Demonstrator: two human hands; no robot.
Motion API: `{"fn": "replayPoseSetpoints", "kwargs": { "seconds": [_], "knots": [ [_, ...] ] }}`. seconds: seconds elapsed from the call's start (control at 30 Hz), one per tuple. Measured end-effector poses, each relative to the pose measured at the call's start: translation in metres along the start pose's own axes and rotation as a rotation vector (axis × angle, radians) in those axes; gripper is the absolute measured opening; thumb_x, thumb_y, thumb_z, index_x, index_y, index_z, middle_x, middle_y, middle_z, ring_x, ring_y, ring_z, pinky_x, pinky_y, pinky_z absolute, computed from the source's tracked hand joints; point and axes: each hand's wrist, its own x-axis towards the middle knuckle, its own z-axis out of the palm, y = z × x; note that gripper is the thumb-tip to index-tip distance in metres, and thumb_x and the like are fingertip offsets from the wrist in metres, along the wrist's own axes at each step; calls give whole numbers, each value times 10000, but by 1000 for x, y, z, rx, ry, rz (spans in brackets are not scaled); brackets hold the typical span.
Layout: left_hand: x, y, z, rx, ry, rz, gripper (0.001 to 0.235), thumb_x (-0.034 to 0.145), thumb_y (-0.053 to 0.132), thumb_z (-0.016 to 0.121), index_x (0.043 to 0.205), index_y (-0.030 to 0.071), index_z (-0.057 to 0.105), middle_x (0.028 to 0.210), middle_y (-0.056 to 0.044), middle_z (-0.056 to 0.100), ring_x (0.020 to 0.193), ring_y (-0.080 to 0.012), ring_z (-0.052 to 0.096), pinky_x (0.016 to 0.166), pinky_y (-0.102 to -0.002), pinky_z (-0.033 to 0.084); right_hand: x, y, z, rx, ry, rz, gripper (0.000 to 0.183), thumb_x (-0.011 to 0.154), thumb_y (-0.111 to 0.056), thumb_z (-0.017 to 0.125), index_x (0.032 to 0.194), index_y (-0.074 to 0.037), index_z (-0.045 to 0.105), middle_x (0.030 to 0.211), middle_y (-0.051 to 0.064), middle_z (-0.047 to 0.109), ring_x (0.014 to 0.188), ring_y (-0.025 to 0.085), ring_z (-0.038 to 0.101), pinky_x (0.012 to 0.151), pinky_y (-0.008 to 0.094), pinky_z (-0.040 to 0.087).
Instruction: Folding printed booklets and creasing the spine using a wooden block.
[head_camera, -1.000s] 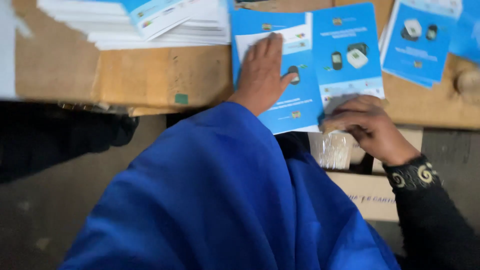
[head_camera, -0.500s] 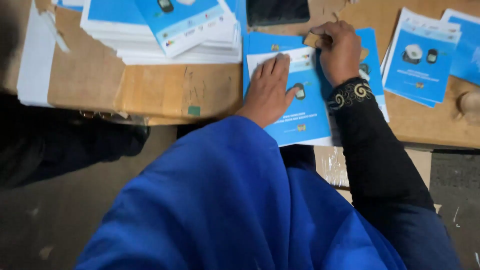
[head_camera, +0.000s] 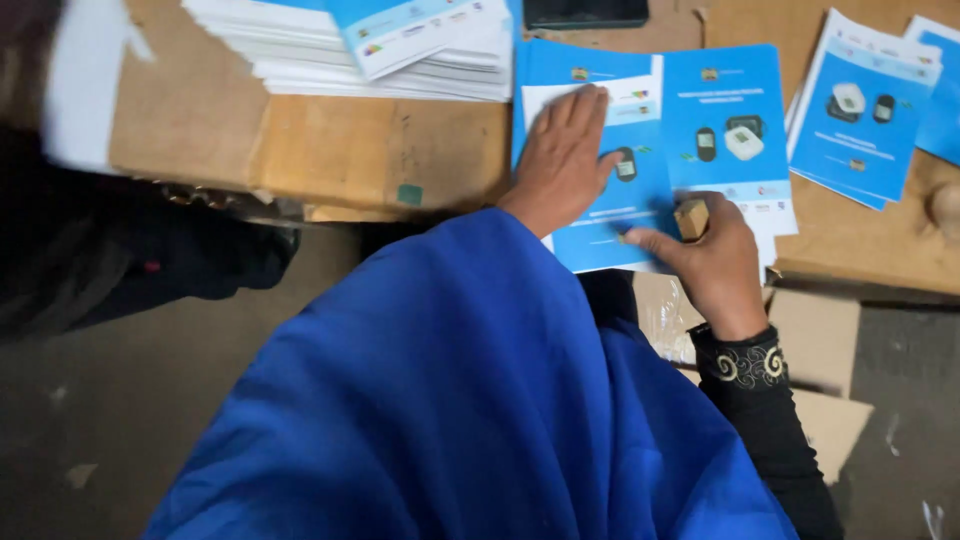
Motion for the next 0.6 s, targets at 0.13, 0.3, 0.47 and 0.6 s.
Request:
{"fn": "replayPoseSetpoints", "kwargs": {
  "seconds": [0.13,0.3,0.47,0.6],
  "knots": [
    [-1,-6,-5,58,60,49,686,889,474,704,1390,105,414,1337,-63,469,1233,-249,438,1042,-376,385,21,58,8,117,105,-116,397,718,-168,867,1050,-106,658,963,27,636,859,153,543,778,305,443],
    [15,12,-98,20,-40,372,906,822,-250,462,1512,322,324,1555,-70,232,1463,-316,203,1217,-551,259,4,44,-21,228,107,-201,268,840,-195,847,906,-71,619,798,-14,566,731,88,480,640,253,399],
    [30,26,-160,-114,381,711,244,922,-169,590,1027,51,592,1062,-149,433,1009,-354,426,1045,-568,295,-31,8,-51,180,297,-435,213,910,-8,841,975,-23,638,955,80,628,881,158,552,819,274,432],
    [8,22,-185,-290,424,563,143,867,14,597,825,133,530,772,-37,441,753,-255,476,690,-376,358,-46,2,-62,384,448,-467,266,917,123,830,1019,18,608,1013,151,646,849,191,615,656,266,503]
  ]
}}
